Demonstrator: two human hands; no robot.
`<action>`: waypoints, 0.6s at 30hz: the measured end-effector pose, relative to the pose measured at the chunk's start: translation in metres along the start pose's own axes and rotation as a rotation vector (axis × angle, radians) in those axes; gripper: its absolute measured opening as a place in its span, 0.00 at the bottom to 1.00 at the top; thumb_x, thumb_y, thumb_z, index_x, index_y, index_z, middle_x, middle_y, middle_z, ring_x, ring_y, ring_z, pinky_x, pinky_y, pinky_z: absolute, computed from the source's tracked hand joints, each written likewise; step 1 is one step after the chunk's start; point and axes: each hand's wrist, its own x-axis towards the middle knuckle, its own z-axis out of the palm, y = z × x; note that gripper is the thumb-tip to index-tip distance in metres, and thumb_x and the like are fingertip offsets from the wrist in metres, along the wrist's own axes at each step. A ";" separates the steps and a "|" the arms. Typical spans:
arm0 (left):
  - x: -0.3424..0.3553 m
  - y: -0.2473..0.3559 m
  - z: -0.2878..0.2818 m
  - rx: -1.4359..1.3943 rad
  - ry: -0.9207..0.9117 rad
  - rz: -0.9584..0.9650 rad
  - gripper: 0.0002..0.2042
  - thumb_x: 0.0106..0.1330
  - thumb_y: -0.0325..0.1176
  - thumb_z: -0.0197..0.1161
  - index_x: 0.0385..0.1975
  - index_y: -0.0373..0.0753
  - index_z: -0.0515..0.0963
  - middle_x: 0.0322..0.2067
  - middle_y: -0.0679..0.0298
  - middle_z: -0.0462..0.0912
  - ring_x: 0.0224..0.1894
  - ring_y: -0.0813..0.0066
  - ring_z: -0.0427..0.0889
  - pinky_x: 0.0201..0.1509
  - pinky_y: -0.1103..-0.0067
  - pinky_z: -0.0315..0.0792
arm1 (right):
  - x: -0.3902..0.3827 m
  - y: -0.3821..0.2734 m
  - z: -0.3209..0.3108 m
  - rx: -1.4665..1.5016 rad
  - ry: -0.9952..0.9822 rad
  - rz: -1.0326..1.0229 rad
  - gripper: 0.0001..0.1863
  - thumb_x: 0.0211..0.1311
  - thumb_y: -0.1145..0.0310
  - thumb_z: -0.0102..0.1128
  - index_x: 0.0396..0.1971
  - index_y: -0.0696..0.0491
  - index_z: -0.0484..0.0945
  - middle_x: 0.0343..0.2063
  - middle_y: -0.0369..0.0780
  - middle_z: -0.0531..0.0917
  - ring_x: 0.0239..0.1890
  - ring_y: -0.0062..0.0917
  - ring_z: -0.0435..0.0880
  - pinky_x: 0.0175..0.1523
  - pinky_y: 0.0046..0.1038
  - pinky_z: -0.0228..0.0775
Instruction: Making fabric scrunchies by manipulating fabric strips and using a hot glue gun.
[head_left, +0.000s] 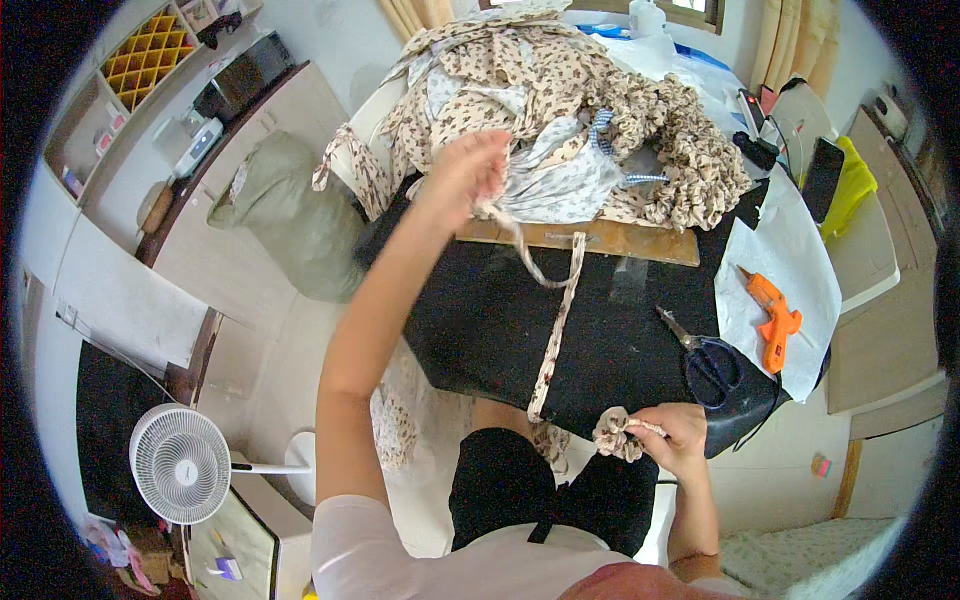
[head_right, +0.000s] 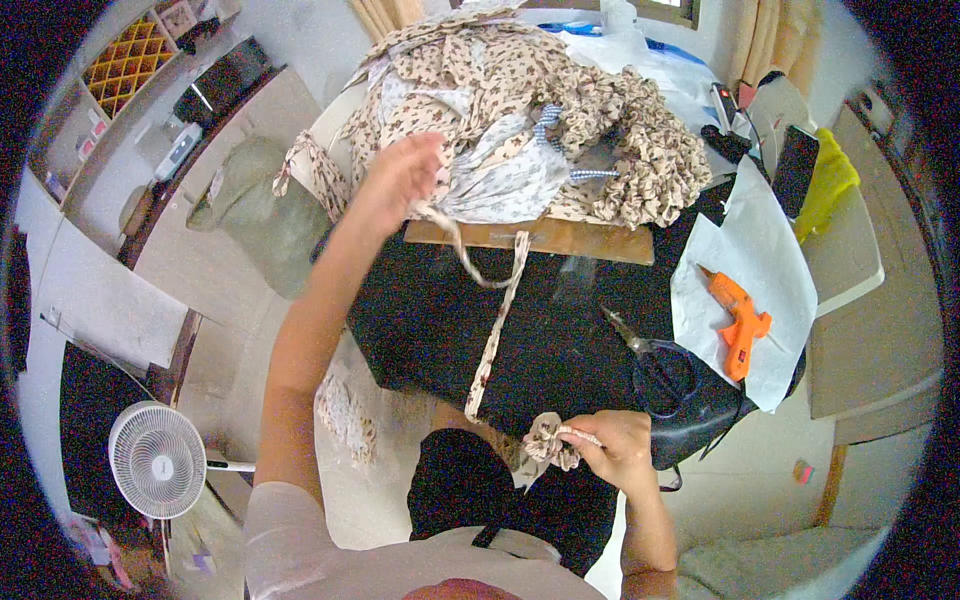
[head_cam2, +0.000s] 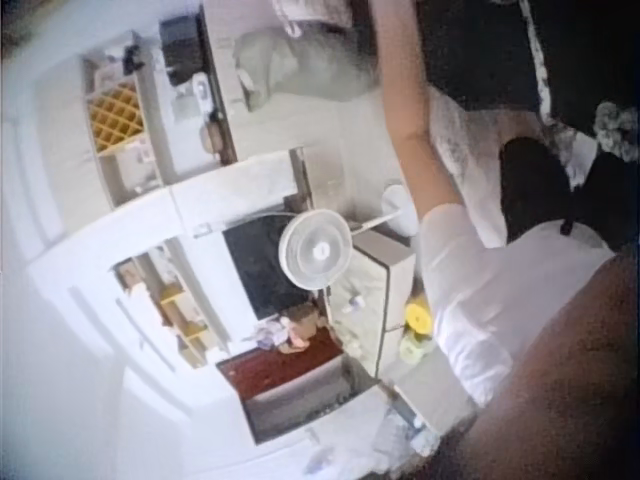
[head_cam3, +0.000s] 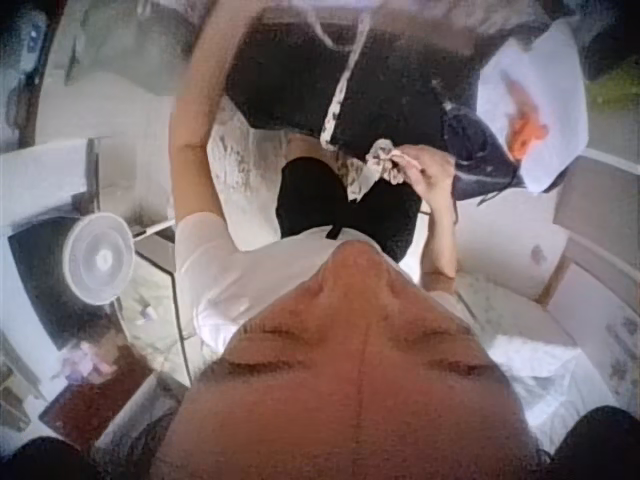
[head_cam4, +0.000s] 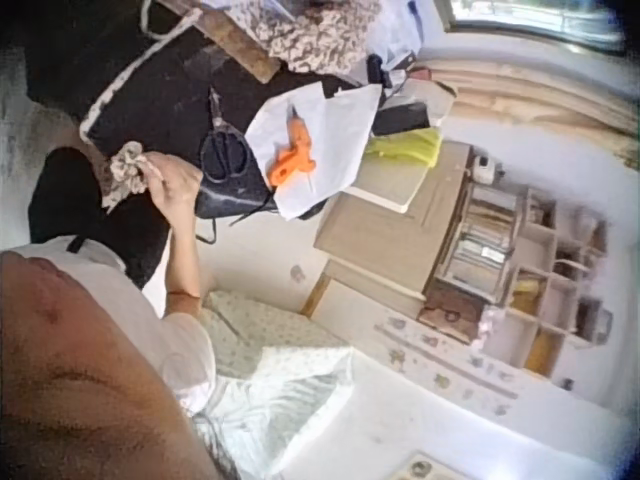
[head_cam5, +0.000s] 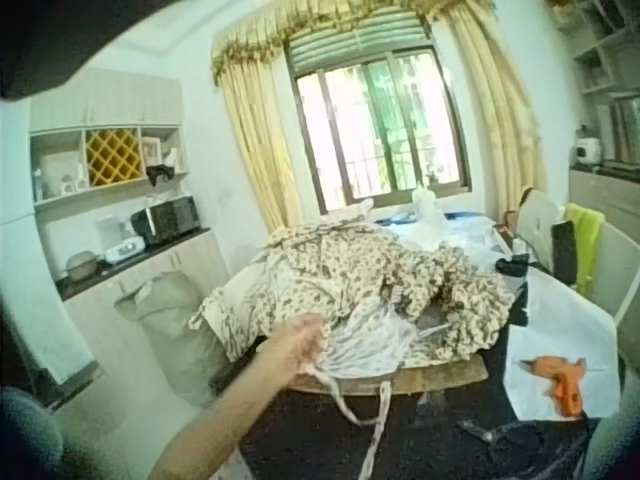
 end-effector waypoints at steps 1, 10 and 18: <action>0.010 0.011 -0.002 0.001 -0.007 0.002 0.09 0.63 0.33 0.59 0.38 0.35 0.75 0.25 0.68 0.78 0.24 0.84 0.75 0.23 0.89 0.66 | -0.001 0.002 0.001 0.033 0.013 -0.003 0.06 0.44 0.70 0.69 0.20 0.54 0.80 0.15 0.38 0.80 0.15 0.26 0.79 0.20 0.25 0.67; 0.081 0.004 0.006 1.180 -0.021 0.353 0.12 0.57 0.34 0.62 0.39 0.36 0.78 0.25 0.61 0.80 0.25 0.69 0.80 0.31 0.80 0.74 | 0.002 0.003 -0.004 0.086 -0.016 -0.030 0.06 0.44 0.70 0.69 0.19 0.55 0.80 0.14 0.38 0.79 0.14 0.26 0.79 0.20 0.24 0.66; 0.110 0.012 0.008 1.873 0.272 0.549 0.11 0.50 0.27 0.59 0.35 0.37 0.76 0.28 0.49 0.81 0.34 0.56 0.82 0.33 0.65 0.76 | 0.001 0.004 -0.005 0.090 -0.051 0.000 0.05 0.46 0.71 0.68 0.21 0.55 0.82 0.17 0.38 0.81 0.18 0.28 0.81 0.22 0.26 0.71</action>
